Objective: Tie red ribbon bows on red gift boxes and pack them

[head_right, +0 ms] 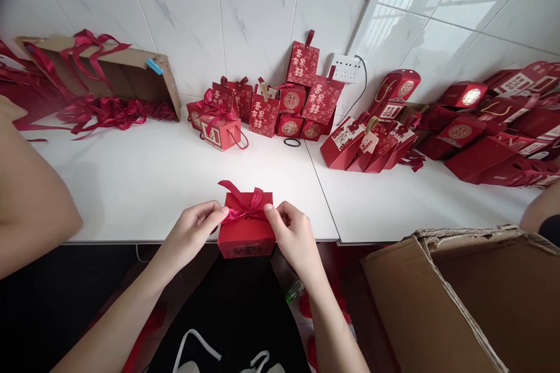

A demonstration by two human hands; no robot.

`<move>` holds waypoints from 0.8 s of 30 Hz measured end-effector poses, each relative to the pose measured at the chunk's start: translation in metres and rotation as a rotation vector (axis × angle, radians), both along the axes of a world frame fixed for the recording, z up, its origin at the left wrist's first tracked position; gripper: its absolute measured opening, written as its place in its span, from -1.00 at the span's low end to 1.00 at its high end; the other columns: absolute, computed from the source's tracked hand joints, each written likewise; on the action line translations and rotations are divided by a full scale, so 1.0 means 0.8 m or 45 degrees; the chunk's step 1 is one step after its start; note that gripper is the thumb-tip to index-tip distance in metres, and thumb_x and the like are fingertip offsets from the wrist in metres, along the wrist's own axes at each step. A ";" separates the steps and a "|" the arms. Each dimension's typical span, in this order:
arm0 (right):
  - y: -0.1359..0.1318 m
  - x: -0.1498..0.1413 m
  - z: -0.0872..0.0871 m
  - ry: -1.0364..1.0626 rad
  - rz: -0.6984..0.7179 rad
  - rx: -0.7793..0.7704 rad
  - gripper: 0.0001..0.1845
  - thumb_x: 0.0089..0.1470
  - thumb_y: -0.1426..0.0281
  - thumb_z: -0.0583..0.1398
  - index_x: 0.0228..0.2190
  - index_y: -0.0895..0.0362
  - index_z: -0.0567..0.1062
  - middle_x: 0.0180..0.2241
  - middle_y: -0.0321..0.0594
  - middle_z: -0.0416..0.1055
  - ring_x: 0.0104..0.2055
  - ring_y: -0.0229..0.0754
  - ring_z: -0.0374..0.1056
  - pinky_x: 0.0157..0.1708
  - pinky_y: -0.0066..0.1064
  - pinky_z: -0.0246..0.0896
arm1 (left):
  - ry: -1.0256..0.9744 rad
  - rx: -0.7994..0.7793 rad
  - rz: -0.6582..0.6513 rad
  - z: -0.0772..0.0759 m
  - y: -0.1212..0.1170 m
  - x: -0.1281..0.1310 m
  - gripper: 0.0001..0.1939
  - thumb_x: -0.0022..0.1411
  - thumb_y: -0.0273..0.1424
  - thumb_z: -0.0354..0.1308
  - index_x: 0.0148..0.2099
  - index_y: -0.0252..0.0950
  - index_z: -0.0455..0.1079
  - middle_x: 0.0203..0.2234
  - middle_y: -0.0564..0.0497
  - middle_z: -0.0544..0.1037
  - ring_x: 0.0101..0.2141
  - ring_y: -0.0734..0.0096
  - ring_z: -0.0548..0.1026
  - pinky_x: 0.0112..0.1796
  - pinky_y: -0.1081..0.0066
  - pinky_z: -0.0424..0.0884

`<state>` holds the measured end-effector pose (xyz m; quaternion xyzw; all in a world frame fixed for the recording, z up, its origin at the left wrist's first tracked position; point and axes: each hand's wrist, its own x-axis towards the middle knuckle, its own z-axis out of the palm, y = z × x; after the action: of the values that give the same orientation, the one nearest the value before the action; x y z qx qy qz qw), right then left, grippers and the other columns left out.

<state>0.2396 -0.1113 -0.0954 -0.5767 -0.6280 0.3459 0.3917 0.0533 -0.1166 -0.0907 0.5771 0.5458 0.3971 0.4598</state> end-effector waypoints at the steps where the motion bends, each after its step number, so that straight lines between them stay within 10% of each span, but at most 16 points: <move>1: 0.002 -0.001 0.000 0.010 0.005 -0.015 -0.50 0.08 0.01 0.04 -0.64 0.11 0.11 -0.64 -0.41 -0.05 -0.57 -0.34 -0.09 -0.59 -0.48 -0.15 | -0.023 -0.006 -0.008 -0.001 0.001 0.000 -0.59 0.20 -0.15 -0.01 -0.56 -0.27 0.01 -0.66 0.16 0.05 -0.60 0.56 0.06 -0.55 0.49 0.00; 14: 0.002 -0.002 -0.024 1.016 0.188 -0.277 -0.64 -0.03 0.25 0.26 -0.60 0.14 0.22 -0.58 -0.40 0.12 -0.54 -0.38 0.00 -0.53 -0.53 -0.09 | -0.430 0.014 -0.122 -0.028 0.004 -0.001 -0.63 0.20 -0.25 0.04 -0.54 -0.28 0.02 -0.64 0.17 0.06 -0.59 0.59 0.02 -0.54 0.49 -0.02; 24: 0.010 0.001 -0.033 1.264 0.280 -0.363 -0.59 -0.09 0.30 0.31 -0.66 0.15 0.19 -0.63 -0.41 0.07 -0.58 -0.39 -0.05 -0.56 -0.54 -0.12 | -0.500 0.025 -0.166 -0.039 0.011 -0.004 -0.63 0.20 -0.25 0.05 -0.54 -0.28 0.03 -0.63 0.17 0.04 -0.59 0.59 -0.01 -0.54 0.47 -0.05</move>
<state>0.2406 -0.1035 -0.1215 -0.3217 -0.3704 0.6985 0.5210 0.0505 -0.1080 -0.1222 0.5271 0.4032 0.4768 0.5764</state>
